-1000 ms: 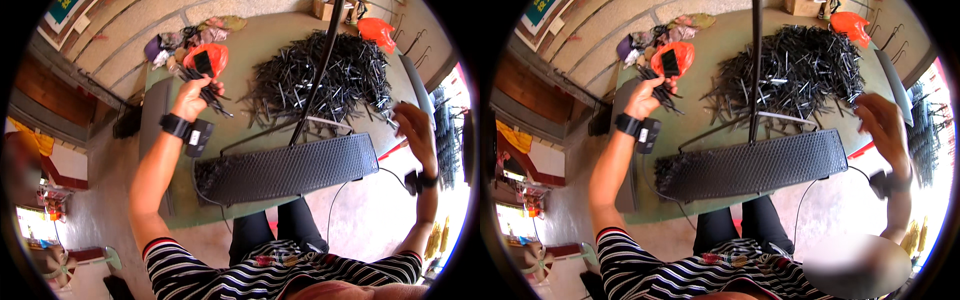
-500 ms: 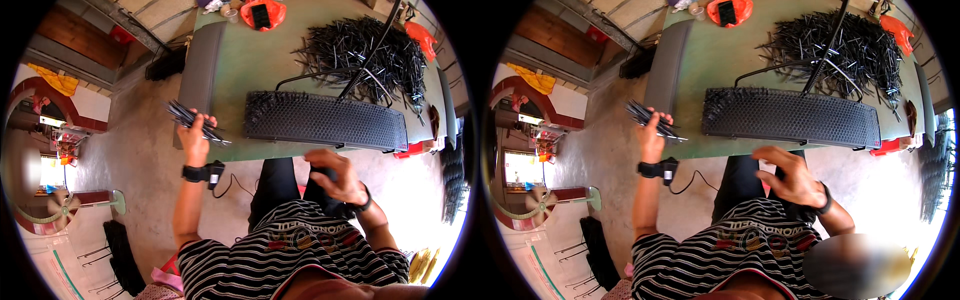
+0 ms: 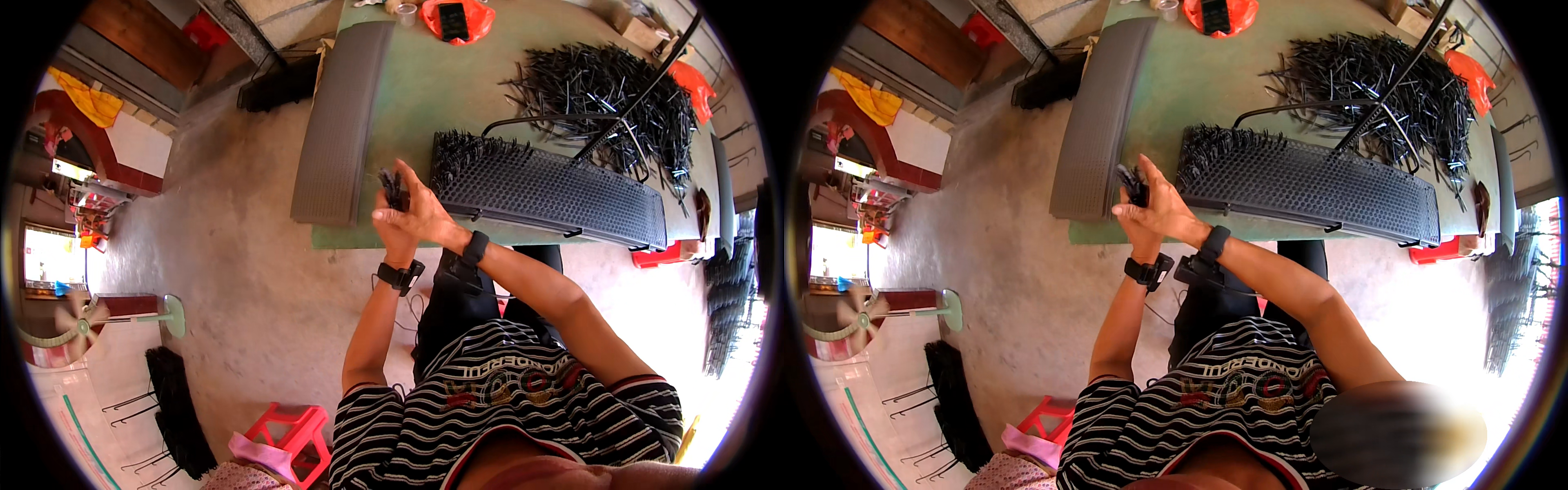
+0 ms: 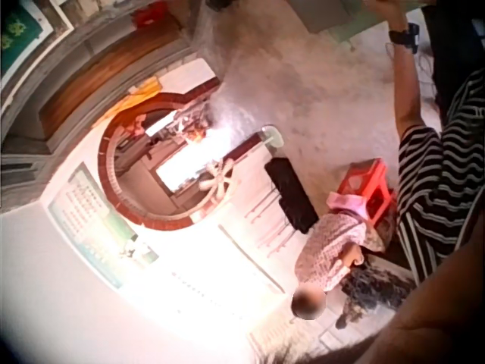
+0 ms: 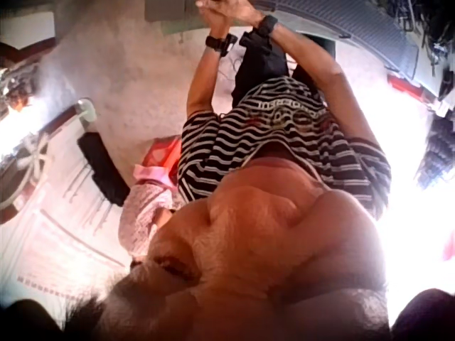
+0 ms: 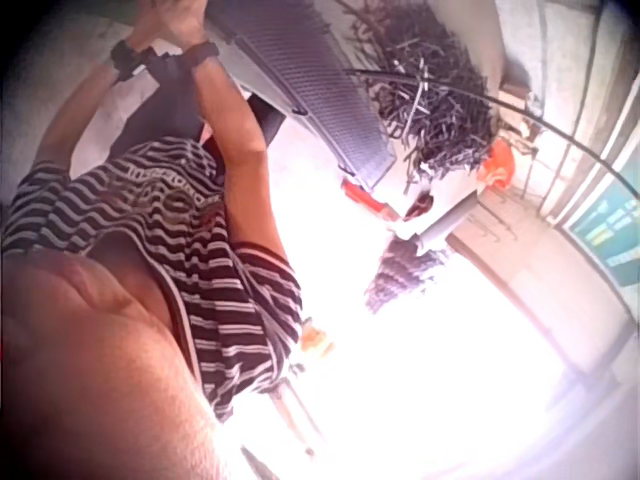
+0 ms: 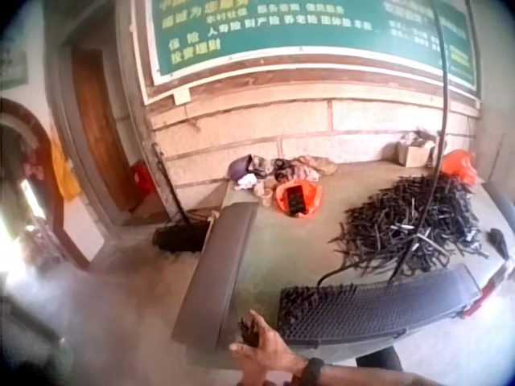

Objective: The person inserts black bristles into the holes of a perforated broom head, working one at a time. They repeatedly pick bristles from a large pile on the table and push them into the head, gradually filling the surface.

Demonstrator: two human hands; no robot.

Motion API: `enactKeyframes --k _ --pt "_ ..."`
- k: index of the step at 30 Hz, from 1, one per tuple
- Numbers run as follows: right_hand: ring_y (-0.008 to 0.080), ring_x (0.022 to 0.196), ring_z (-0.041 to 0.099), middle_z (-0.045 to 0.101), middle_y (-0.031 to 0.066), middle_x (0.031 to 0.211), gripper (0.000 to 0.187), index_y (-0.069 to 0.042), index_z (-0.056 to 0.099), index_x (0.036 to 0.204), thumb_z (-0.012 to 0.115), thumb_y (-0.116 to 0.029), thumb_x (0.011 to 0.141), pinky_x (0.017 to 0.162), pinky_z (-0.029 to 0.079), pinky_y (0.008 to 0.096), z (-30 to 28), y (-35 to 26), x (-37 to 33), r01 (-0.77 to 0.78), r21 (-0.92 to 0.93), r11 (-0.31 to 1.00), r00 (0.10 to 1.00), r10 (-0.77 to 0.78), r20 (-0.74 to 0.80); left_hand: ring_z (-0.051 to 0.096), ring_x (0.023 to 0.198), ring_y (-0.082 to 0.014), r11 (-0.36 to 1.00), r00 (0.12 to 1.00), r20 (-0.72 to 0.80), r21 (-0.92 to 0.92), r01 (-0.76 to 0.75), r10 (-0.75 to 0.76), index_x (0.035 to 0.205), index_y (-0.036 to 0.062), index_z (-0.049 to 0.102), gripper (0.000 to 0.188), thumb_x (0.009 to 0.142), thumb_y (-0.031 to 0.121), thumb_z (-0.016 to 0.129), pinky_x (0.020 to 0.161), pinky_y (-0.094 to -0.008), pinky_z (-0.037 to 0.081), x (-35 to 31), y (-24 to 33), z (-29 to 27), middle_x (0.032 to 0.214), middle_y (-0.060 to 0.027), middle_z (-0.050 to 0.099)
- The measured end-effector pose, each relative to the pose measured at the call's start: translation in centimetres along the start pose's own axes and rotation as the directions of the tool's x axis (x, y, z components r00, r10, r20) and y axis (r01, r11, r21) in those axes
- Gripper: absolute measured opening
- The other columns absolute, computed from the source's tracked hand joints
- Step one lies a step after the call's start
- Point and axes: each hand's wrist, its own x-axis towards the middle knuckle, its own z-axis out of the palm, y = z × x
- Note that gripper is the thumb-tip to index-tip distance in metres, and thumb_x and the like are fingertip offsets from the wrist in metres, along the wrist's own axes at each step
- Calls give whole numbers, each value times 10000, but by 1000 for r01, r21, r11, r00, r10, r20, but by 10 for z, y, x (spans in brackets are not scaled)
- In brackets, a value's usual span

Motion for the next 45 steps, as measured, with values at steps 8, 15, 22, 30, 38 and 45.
enactKeyframes --k 8,15,22,30,38,45 --pt "258 783 612 602 199 843 572 49 519 1137 736 -266 712 733 480 346 23 28 10 53 137 989 998 -49 -31 604 879 -170 961 962 -140 182 -209 236 1208 -21 502 535 763 183 719 792 -298 478 -7 9 7 988 -78 624" --pt "235 766 610 618 170 863 513 17 534 1130 714 -240 723 728 482 335 15 21 8 -33 142 989 997 24 70 600 911 -164 975 977 -182 210 -69 108 1332 0 393 676 763 166 717 796 -283 480 -12 -5 5 1055 -88 602" --pt "205 928 588 598 147 1017 589 22 467 1224 713 -204 738 822 471 326 13 17 6 18 123 992 992 -33 121 548 928 -147 984 989 -145 176 27 -1 1305 -13 381 592 794 78 666 811 -284 454 -18 -23 2 1078 -81 550" --pt "291 1139 513 517 188 1219 532 28 438 1271 639 -128 804 939 422 383 -28 -30 -23 203 -59 977 972 -194 131 520 492 -138 856 866 -246 -411 312 -434 1195 -39 476 383 824 -30 571 436 -269 408 6 -9 -23 718 -91 599" --pt "149 857 616 649 86 961 346 62 547 1148 587 -168 893 778 502 279 -88 -9 -47 -261 221 940 953 215 212 524 471 -147 566 736 328 -480 670 -592 1122 -54 560 356 784 24 638 413 -247 392 -19 92 -22 726 -125 628" --pt "63 531 481 602 18 665 195 8 655 838 634 -185 857 457 376 216 -116 -11 -47 -416 345 842 899 321 299 553 496 -157 531 621 448 -323 783 -643 1054 -12 586 305 782 87 682 435 -254 425 -45 106 26 759 -131 638"
